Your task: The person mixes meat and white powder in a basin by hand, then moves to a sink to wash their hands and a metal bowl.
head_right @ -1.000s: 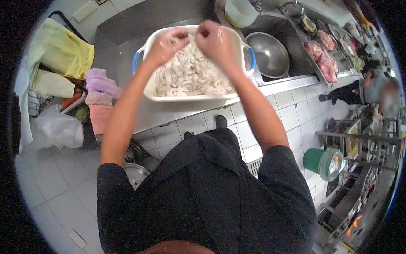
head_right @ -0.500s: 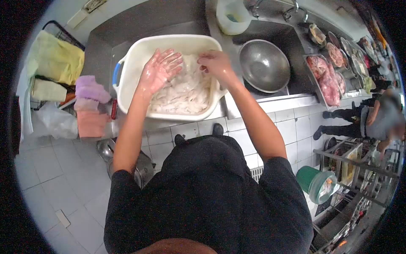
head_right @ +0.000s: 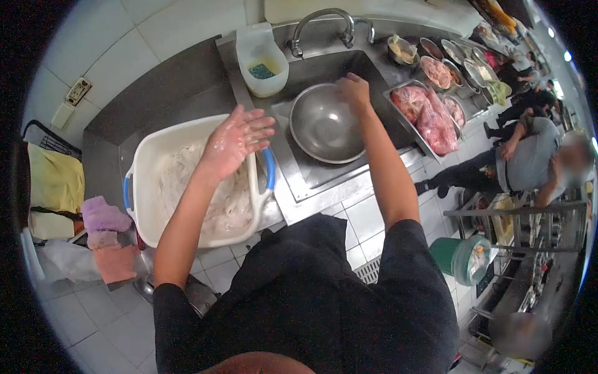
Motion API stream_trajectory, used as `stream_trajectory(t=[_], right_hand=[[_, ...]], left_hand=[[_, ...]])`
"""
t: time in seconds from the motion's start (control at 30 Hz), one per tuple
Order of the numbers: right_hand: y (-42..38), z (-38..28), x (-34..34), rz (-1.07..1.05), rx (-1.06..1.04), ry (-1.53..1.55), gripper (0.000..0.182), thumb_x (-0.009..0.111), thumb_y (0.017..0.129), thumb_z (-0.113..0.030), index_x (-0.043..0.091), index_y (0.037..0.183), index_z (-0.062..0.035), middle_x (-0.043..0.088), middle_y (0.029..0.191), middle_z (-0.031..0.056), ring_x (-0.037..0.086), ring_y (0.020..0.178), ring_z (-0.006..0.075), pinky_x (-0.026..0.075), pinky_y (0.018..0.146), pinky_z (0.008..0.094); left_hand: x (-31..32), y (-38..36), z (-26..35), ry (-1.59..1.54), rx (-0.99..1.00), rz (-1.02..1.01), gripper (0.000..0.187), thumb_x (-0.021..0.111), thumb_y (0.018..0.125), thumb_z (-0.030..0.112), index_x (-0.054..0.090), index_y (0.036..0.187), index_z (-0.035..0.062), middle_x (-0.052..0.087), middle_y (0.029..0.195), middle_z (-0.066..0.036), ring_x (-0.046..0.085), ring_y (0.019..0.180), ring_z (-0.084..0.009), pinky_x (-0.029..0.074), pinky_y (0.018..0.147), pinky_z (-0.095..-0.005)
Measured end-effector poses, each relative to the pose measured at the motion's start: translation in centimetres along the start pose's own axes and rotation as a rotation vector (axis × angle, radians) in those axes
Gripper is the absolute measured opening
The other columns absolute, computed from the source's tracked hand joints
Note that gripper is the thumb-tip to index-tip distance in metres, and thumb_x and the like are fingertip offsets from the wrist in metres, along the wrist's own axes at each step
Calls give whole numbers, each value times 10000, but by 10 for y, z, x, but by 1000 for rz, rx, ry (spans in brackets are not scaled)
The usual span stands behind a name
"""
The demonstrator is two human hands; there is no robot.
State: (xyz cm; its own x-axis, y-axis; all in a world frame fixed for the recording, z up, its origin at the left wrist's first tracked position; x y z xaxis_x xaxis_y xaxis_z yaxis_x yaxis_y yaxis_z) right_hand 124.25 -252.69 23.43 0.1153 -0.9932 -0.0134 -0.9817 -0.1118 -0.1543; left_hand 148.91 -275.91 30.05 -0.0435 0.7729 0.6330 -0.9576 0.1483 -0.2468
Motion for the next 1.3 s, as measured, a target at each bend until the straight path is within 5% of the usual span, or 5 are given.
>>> stream_trajectory(t=[0.4, 0.7, 0.9, 1.13, 1.3], right_hand=[[211, 38, 23, -342, -696, -1631, 463, 562, 763, -218, 549, 1170, 0, 641, 865, 147, 636, 793, 190, 522, 689, 309], [174, 165, -21, -426, 397, 329, 232, 478, 872, -51, 576, 1021, 97, 614, 996, 189, 598, 938, 319, 487, 863, 367], [133, 125, -25, -338, 92, -181, 266, 563, 827, -63, 613, 1068, 38, 651, 939, 177, 616, 929, 249, 480, 789, 329], [34, 48, -14, -317, -604, -680, 321, 517, 811, -80, 531, 1120, 7, 382, 1310, 271, 352, 1217, 456, 233, 1062, 488], [106, 107, -28, -272, -260, -582, 239, 489, 874, -177, 584, 1014, -9, 570, 1047, 228, 531, 1024, 363, 338, 985, 438]], left_hand=[[33, 201, -70, 135, -92, 262, 622, 454, 893, 538, 474, 1246, 25, 533, 1201, -149, 506, 1083, -234, 425, 902, -361], [20, 328, -210, -315, -204, 615, 574, 452, 895, 426, 400, 1283, 7, 377, 1314, -236, 405, 1177, -357, 397, 929, -511], [29, 397, -232, -867, -25, 437, 338, 374, 933, 332, 575, 1003, 68, 617, 966, -152, 611, 896, -237, 480, 842, -376], [-2, 426, -215, 671, 901, 419, 293, 500, 892, 246, 519, 1123, 68, 585, 958, -109, 573, 886, -240, 473, 803, -385], [13, 436, -219, 1169, 350, 526, 316, 495, 875, 314, 561, 1082, 84, 595, 999, -164, 581, 929, -297, 476, 774, -411]])
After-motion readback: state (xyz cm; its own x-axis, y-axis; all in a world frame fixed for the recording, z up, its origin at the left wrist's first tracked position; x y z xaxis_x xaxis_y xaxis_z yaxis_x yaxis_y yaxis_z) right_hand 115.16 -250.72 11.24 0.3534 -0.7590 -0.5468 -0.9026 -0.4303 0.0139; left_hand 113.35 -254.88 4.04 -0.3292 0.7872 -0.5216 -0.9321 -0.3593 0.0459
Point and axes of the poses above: each hand's wrist, its own y-axis towards the middle knuckle, its own x-axis out of the palm, z = x × y, the point moved 8 cm from there along y, towards the middle knuckle
